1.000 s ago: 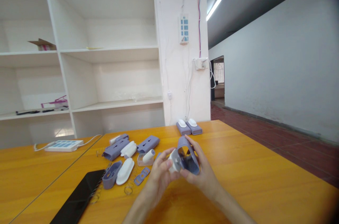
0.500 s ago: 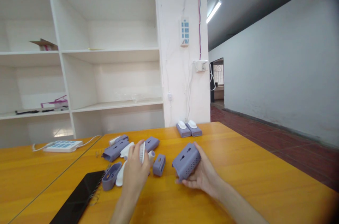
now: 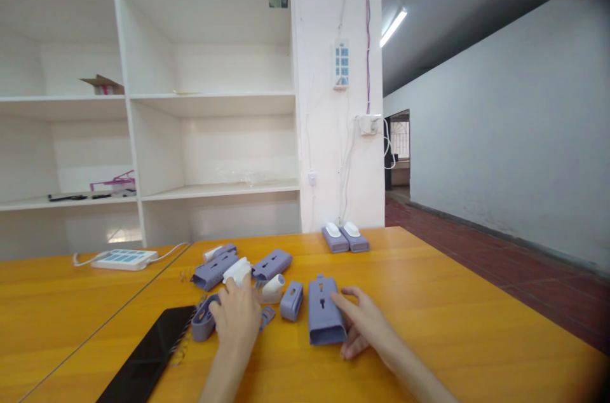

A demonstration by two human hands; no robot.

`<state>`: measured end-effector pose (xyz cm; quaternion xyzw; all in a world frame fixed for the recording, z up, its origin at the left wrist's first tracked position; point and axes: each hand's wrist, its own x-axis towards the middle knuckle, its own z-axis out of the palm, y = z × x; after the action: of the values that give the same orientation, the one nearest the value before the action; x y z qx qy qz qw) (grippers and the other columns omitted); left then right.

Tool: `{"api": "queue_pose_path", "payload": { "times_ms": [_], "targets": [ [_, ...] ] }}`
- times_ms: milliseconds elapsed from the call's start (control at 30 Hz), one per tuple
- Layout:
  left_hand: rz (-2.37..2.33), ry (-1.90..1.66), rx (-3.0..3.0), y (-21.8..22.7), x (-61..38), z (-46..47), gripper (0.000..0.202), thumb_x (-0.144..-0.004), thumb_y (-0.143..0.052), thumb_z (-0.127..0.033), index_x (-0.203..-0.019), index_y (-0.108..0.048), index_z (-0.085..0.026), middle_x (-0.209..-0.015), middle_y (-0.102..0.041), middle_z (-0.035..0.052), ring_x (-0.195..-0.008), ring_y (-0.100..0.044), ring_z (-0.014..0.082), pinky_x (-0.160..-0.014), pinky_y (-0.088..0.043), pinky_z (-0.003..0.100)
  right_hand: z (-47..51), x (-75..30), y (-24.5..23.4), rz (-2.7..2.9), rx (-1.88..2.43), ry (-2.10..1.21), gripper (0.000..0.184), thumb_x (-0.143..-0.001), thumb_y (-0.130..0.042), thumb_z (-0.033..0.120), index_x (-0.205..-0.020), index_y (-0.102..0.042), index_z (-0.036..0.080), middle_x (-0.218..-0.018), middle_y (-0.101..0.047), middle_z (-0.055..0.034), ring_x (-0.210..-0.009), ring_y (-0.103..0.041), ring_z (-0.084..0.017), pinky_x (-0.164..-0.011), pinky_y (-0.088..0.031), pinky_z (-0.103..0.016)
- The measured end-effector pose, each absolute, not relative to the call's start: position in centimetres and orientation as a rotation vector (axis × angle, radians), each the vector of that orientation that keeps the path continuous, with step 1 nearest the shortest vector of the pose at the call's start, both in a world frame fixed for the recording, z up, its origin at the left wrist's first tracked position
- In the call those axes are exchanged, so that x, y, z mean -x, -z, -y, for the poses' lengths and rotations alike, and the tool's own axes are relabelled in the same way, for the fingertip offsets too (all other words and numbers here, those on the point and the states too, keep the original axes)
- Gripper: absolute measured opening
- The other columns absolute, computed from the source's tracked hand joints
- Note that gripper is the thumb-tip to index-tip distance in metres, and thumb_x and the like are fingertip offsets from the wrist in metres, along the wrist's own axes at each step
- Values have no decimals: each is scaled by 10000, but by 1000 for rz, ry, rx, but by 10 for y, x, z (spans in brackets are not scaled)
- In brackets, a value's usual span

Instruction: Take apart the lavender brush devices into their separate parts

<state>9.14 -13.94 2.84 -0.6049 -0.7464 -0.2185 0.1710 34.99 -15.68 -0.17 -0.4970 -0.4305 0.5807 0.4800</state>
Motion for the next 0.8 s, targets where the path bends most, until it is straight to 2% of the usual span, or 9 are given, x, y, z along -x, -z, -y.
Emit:
{"api": "queue_pose_path", "payload": {
  "times_ms": [67, 133, 300, 367, 433, 500, 600, 700, 800],
  "targets": [
    [2122, 613, 1712, -25, -91, 136, 391, -966, -417, -185, -1285, -642, -178, -1096, -638, 189, -1045, -588, 375, -799, -400, 438, 156, -346, 3, 1136, 1311, -1227, 822, -841, -697, 523, -1446, -362, 79, -455, -643, 12, -272, -621, -261, -181, -391, -232],
    [2123, 612, 1709, -23, -91, 133, 406, -964, -416, -174, -1318, -613, -164, -1096, -655, 187, -1075, -570, 370, -821, -399, 440, 158, -343, 3, 1228, 1369, -1060, 700, -848, -668, 542, -1366, -491, 106, -426, -604, 32, -247, -578, -229, -177, -339, -226],
    [1928, 999, 1719, -36, -96, 136, 432, -995, -358, -197, -1370, -560, -122, -1328, -596, 217, -1233, -505, 372, -982, -371, 524, 163, -332, 4, 1376, 1341, -791, 509, -834, -670, 581, -1163, -709, 194, -525, -606, 15, -498, -648, -208, -396, -482, -247],
    [1702, 1291, 1827, -44, -104, 147, 393, -997, -399, -249, -1322, -605, -166, -1383, -573, 188, -1299, -464, 368, -1059, -330, 532, 162, -325, 7, 1446, 1309, -768, 540, -865, -628, 599, -1218, -700, 197, -578, -611, 8, -524, -631, -201, -419, -492, -257],
    [1385, 1542, 2075, -47, -119, 161, 355, -958, -511, -276, -1283, -650, -245, -1389, -587, 142, -1353, -427, 373, -1119, -282, 525, 160, -320, 11, 1514, 1234, -871, 590, -916, -535, 622, -1319, -639, 203, -664, -639, -6, -482, -601, -188, -357, -461, -259],
    [1052, 1678, 2429, -42, -140, 172, 331, -921, -580, -242, -1222, -703, -306, -1353, -635, 112, -1306, -486, 381, -1145, -228, 531, 157, -322, 15, 1568, 1135, -910, 562, -954, -466, 607, -1317, -638, 213, -767, -681, -34, -521, -630, -193, -370, -494, -273],
    [729, 1369, 2987, -23, -174, 175, 418, -915, -559, -173, -1283, -673, -336, -1356, -655, 108, -1285, -537, 385, -1161, -168, 560, 149, -340, 18, 1632, 1118, -550, 417, -968, -472, 475, -1163, -720, 202, -883, -734, -75, -787, -709, -253, -694, -616, -379],
    [728, 1082, 3082, -6, -192, 159, 659, -792, -649, -121, -1428, -549, -264, -1411, -609, 164, -1269, -549, 423, -1129, -244, 581, 136, -367, 17, 1624, 1221, -260, 324, -933, -459, 303, -1083, -726, 195, -991, -729, -113, -962, -687, -295, -908, -561, -457],
    [792, 946, 2952, 2, -186, 140, 417, -745, -629, -67, -1122, -717, -222, -1031, -755, 136, -994, -675, 355, -1099, -324, 553, 115, -388, 8, 1682, 1315, -71, 262, -886, -479, 204, -984, -721, 209, -1025, -686, -124, -1032, -644, -308, -971, -510, -456]
  ]
}}
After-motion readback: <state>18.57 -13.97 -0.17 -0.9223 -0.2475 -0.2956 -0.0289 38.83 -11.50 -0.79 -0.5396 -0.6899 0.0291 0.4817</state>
